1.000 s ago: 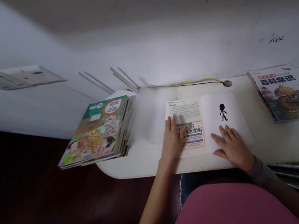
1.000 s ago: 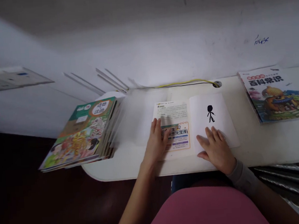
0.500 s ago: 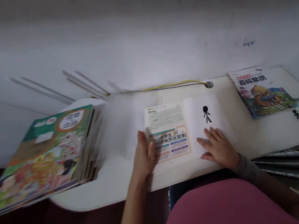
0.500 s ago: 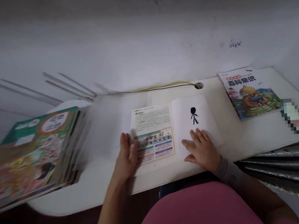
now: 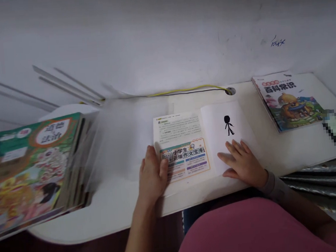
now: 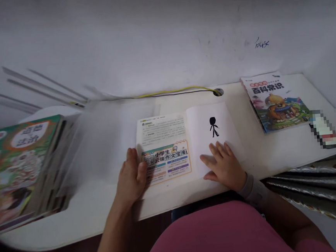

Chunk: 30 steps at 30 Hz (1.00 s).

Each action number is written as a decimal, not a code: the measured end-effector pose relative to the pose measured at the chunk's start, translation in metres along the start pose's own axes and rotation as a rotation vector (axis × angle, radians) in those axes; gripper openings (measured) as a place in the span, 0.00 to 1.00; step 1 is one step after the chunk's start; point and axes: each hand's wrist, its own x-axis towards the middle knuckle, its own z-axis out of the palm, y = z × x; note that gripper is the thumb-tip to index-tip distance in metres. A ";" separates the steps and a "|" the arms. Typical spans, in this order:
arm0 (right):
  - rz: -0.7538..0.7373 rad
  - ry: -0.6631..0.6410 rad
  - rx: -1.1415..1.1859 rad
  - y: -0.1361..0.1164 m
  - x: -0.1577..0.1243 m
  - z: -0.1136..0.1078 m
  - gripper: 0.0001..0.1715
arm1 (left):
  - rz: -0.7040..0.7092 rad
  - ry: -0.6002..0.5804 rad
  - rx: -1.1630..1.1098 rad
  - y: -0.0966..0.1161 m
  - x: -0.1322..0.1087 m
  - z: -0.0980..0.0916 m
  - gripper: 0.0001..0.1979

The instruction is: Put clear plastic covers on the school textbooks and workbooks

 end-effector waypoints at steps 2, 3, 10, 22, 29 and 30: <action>0.001 -0.003 0.005 0.001 0.000 -0.001 0.37 | 0.005 -0.005 0.018 0.001 0.000 -0.001 0.36; 0.000 -0.005 0.011 0.002 0.000 -0.001 0.37 | 0.007 -0.006 0.023 0.001 0.000 -0.001 0.36; -0.022 -0.021 0.046 0.010 0.000 -0.006 0.33 | 0.009 -0.007 0.027 0.002 0.001 -0.002 0.37; -0.002 -0.073 0.065 0.021 -0.006 -0.009 0.32 | -0.017 -0.069 0.112 0.013 0.002 -0.005 0.38; -0.031 -0.051 0.028 0.004 0.002 -0.007 0.37 | 0.031 0.049 0.226 0.046 0.003 -0.012 0.32; -0.032 -0.046 0.019 0.002 0.003 -0.006 0.37 | 0.053 0.068 0.233 0.053 0.003 -0.012 0.30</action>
